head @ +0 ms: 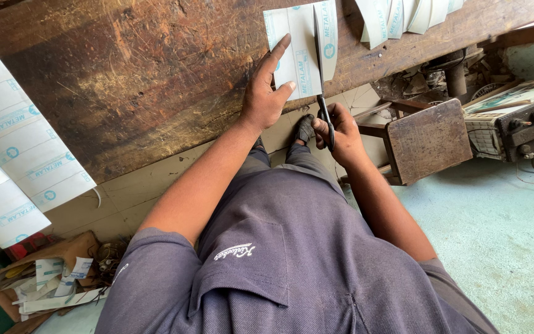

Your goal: The person cuts a roll of double-sided adhesive tape into strips with scissors, pressing the tape flat on the workbench and slicing along its length. They gather the cut strips into a stack, set it aside, unroll a fresh length of tape, and continue cutting it into strips.

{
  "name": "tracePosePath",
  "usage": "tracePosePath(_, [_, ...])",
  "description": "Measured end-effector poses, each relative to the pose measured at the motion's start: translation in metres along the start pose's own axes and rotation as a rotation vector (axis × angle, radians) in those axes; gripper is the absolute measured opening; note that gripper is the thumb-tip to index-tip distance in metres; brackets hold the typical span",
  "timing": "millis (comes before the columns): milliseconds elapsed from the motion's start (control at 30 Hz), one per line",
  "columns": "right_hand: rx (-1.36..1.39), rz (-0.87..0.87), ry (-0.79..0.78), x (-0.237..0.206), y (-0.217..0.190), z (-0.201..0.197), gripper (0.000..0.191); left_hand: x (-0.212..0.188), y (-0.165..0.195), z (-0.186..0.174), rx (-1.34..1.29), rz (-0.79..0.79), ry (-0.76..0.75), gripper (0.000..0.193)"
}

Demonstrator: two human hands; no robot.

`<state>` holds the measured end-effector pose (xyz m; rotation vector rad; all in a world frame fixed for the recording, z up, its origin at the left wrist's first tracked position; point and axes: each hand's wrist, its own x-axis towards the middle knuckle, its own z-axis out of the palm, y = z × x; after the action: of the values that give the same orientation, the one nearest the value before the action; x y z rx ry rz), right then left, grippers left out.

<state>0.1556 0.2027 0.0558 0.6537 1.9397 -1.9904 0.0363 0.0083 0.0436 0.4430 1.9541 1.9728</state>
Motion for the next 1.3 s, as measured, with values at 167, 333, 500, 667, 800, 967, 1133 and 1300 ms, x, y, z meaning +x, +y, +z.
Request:
tracePosePath(167, [0.059,-0.032,-0.006,0.0,-0.002,0.002,0.041,0.0,0.003,0.0,0.008,0.03,0.008,0.079])
tracePosePath(333, [0.042,-0.046,0.006,0.001,-0.003,0.005,0.04,0.001,0.008,-0.001,-0.02,0.012,0.007,0.079])
tracePosePath(500, [0.045,-0.028,0.03,0.0,-0.003,0.005,0.04,0.002,0.012,-0.002,-0.02,0.012,0.005,0.078])
tracePosePath(667, [0.112,-0.01,0.007,0.007,-0.004,0.004,0.038,0.005,0.009,-0.001,-0.123,-0.018,0.011,0.078])
tracePosePath(800, [0.088,-0.015,-0.063,0.014,-0.011,0.001,0.038,0.012,0.005,-0.002,-0.273,-0.014,0.017,0.079])
tracePosePath(967, [0.139,0.073,-0.088,0.01,-0.026,-0.003,0.039,0.021,0.008,-0.004,-0.232,0.068,0.026,0.078])
tracePosePath(1133, [0.162,0.07,-0.088,0.01,-0.034,-0.003,0.04,0.021,0.018,0.001,-0.263,0.014,0.003,0.077])
tracePosePath(1300, [0.175,0.037,-0.048,0.024,-0.041,-0.008,0.043,0.018,0.028,0.013,-0.422,-0.08,-0.044,0.077])
